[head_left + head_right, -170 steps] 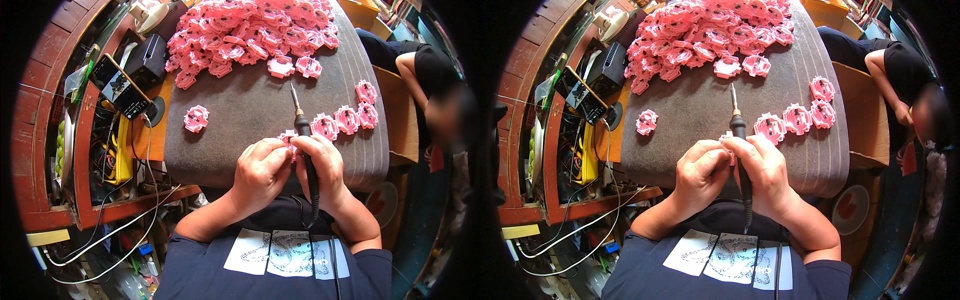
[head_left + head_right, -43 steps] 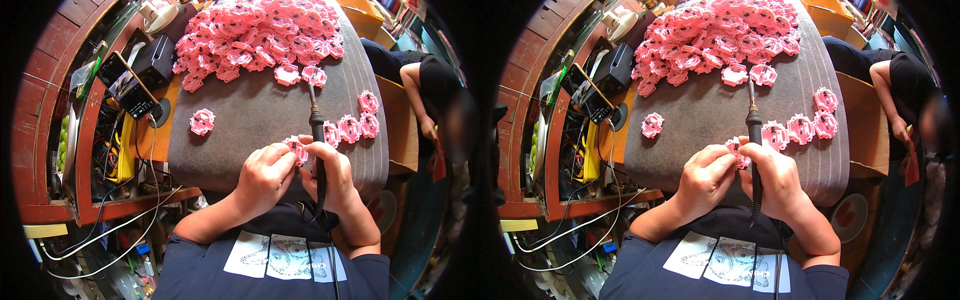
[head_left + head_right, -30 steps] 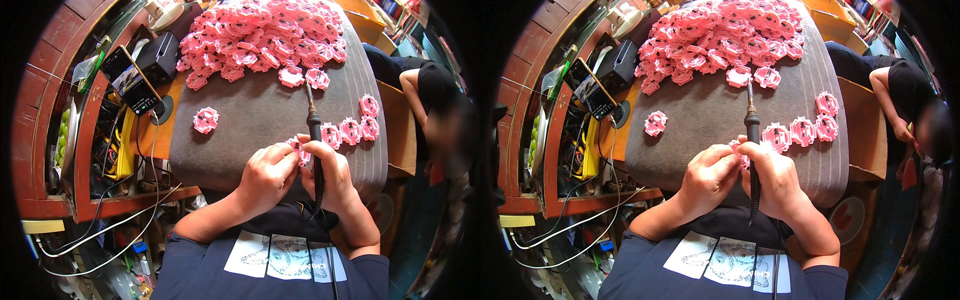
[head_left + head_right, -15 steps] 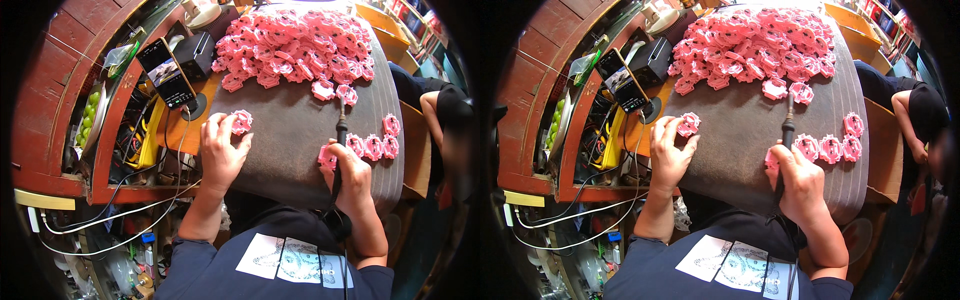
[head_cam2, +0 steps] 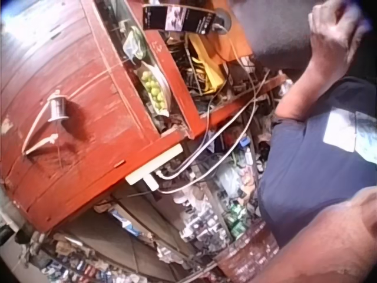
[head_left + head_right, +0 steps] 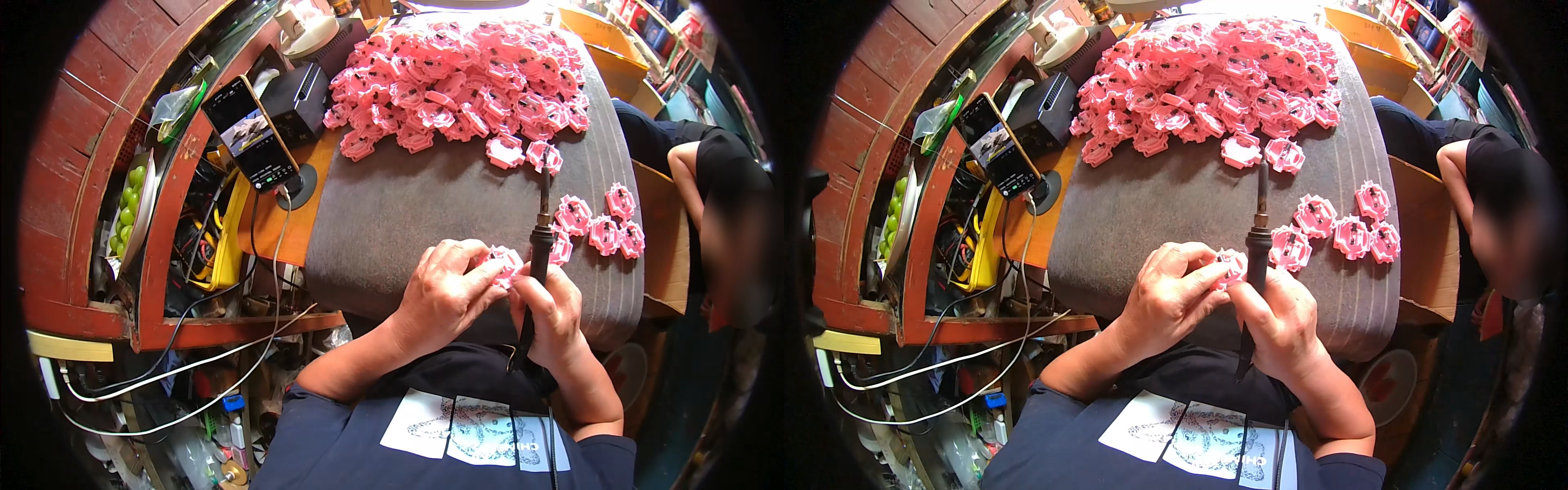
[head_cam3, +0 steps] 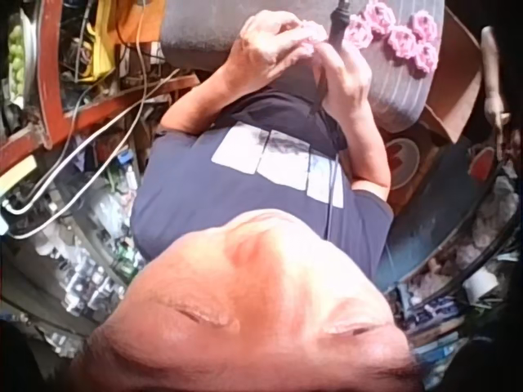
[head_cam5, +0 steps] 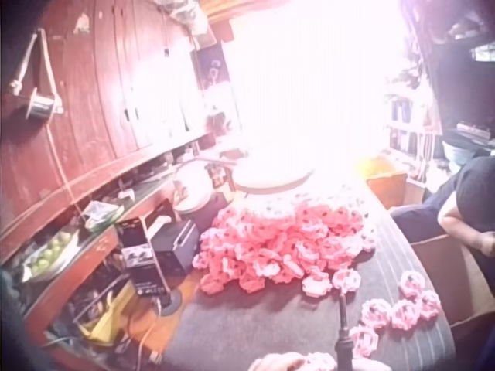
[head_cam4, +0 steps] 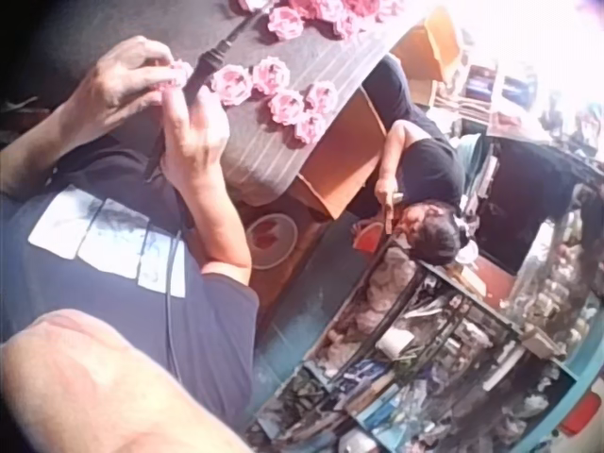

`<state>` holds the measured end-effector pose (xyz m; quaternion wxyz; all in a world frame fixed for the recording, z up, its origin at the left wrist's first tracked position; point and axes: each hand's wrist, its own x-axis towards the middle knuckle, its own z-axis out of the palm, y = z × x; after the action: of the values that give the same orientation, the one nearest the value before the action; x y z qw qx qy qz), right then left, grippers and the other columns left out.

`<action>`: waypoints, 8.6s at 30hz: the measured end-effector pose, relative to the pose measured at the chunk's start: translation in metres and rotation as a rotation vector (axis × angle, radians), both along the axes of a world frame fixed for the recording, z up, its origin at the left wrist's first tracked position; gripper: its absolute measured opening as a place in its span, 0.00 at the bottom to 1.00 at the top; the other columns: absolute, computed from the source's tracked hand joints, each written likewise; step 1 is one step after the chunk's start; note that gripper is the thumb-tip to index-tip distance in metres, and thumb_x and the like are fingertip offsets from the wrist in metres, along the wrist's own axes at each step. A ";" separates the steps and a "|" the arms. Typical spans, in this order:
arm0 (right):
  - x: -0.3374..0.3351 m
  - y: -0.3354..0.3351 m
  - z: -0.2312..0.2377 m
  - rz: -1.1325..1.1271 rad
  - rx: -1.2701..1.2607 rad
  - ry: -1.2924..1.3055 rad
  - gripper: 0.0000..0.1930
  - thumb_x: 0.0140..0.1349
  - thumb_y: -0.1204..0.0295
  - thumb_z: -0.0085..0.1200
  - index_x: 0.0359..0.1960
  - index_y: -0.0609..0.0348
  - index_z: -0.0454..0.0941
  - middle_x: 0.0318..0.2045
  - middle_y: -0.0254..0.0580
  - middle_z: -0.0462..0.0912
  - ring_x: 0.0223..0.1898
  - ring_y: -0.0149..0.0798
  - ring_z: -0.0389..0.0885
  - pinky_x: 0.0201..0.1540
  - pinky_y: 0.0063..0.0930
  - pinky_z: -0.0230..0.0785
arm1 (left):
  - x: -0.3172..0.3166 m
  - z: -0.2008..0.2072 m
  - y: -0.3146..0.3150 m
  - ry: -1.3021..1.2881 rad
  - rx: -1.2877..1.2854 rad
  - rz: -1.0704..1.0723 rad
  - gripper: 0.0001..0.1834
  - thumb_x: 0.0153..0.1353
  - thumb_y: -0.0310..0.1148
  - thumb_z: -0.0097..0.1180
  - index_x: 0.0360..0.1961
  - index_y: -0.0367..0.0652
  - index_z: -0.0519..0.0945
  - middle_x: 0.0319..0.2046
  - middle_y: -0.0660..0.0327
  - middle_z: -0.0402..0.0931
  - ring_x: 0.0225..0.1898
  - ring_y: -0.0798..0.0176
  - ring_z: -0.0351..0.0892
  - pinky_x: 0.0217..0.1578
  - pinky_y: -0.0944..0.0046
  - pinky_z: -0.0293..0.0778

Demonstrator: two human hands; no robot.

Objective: The person uses a soldering iron to apply solder to small pink plastic components on a workbench. They handle each component one at a time, apply heat, and place the finished pieces into a cardboard box. A second person is visible in the background working separately.

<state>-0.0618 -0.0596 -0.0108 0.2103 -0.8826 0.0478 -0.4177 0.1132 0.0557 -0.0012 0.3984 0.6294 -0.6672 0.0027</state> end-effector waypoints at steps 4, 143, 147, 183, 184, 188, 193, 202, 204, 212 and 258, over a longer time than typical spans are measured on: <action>0.002 -0.003 0.011 0.058 -0.071 0.034 0.25 0.54 0.79 0.64 0.57 0.59 0.78 0.44 0.50 0.84 0.36 0.51 0.85 0.36 0.41 0.78 | 0.003 0.002 0.001 0.006 0.013 -0.033 0.19 0.57 0.30 0.75 0.50 0.42 0.88 0.48 0.57 0.81 0.45 0.52 0.82 0.49 0.52 0.77; -0.068 0.010 -0.011 -0.078 0.120 -0.229 0.19 0.60 0.84 0.65 0.54 0.63 0.82 0.37 0.47 0.82 0.30 0.43 0.79 0.32 0.35 0.73 | -0.014 0.004 -0.009 0.225 0.094 0.031 0.06 0.58 0.19 0.66 0.36 0.36 0.83 0.37 0.52 0.82 0.36 0.50 0.86 0.40 0.57 0.82; -0.067 0.011 -0.012 -0.083 0.135 -0.233 0.19 0.60 0.85 0.64 0.55 0.64 0.82 0.38 0.48 0.83 0.31 0.43 0.80 0.33 0.34 0.74 | -0.015 0.004 -0.010 0.228 0.077 0.031 0.05 0.58 0.19 0.66 0.36 0.36 0.83 0.37 0.52 0.81 0.36 0.50 0.85 0.39 0.57 0.82; -0.068 0.013 -0.022 -0.055 0.226 -0.198 0.22 0.65 0.84 0.62 0.61 0.66 0.78 0.45 0.54 0.85 0.37 0.43 0.84 0.39 0.34 0.79 | -0.015 0.004 -0.010 0.215 0.055 0.033 0.06 0.58 0.19 0.67 0.36 0.37 0.84 0.36 0.54 0.82 0.33 0.54 0.85 0.36 0.59 0.80; -0.068 0.013 -0.022 -0.058 0.236 -0.199 0.22 0.66 0.84 0.63 0.61 0.66 0.78 0.44 0.53 0.85 0.37 0.42 0.84 0.39 0.34 0.79 | -0.015 0.004 -0.010 0.221 0.057 0.032 0.06 0.58 0.19 0.67 0.36 0.37 0.84 0.36 0.54 0.82 0.33 0.54 0.85 0.35 0.59 0.80; -0.066 0.010 -0.020 -0.023 0.215 -0.189 0.22 0.66 0.81 0.66 0.62 0.64 0.78 0.40 0.49 0.85 0.32 0.41 0.83 0.33 0.33 0.77 | -0.015 0.004 -0.011 0.224 0.051 0.033 0.06 0.58 0.19 0.67 0.36 0.37 0.84 0.36 0.54 0.82 0.33 0.54 0.85 0.35 0.59 0.80; -0.072 0.008 -0.022 -0.015 0.158 -0.155 0.23 0.64 0.80 0.68 0.61 0.62 0.78 0.34 0.45 0.84 0.27 0.41 0.82 0.28 0.33 0.74 | -0.017 0.005 -0.011 0.235 0.050 0.040 0.06 0.58 0.19 0.67 0.36 0.38 0.84 0.36 0.55 0.81 0.33 0.55 0.85 0.34 0.60 0.80; -0.056 0.003 -0.003 -0.068 0.112 -0.096 0.24 0.58 0.80 0.70 0.57 0.64 0.80 0.41 0.53 0.87 0.36 0.52 0.87 0.37 0.39 0.80 | -0.014 -0.001 -0.008 0.265 0.014 0.041 0.09 0.58 0.19 0.69 0.40 0.37 0.86 0.39 0.56 0.81 0.31 0.63 0.83 0.32 0.63 0.79; -0.045 0.000 0.007 -0.082 0.107 -0.068 0.24 0.59 0.77 0.70 0.57 0.65 0.80 0.49 0.56 0.87 0.46 0.59 0.88 0.51 0.48 0.81 | -0.019 0.001 -0.004 0.346 0.000 0.085 0.11 0.58 0.18 0.69 0.43 0.37 0.86 0.42 0.56 0.81 0.31 0.67 0.82 0.32 0.65 0.78; 0.039 -0.008 0.022 0.026 -0.123 0.195 0.20 0.59 0.66 0.67 0.54 0.46 0.81 0.52 0.42 0.86 0.65 0.52 0.80 0.66 0.61 0.66 | 0.006 -0.016 0.022 0.381 -0.197 0.239 0.18 0.60 0.15 0.65 0.52 0.37 0.83 0.49 0.56 0.78 0.30 0.71 0.74 0.33 0.69 0.72; -0.177 -0.156 0.018 -0.756 -0.224 0.000 0.30 0.55 0.68 0.69 0.60 0.60 0.74 0.54 0.61 0.84 0.59 0.66 0.80 0.67 0.61 0.65 | -0.066 0.022 -0.229 0.118 0.247 -0.599 0.25 0.60 0.28 0.76 0.58 0.38 0.82 0.53 0.53 0.80 0.40 0.63 0.88 0.40 0.62 0.84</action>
<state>-0.2391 -0.2154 0.0072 -0.0560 -0.8203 0.3236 -0.4683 0.0469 -0.1734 0.0205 0.3398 0.4477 -0.7938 -0.2321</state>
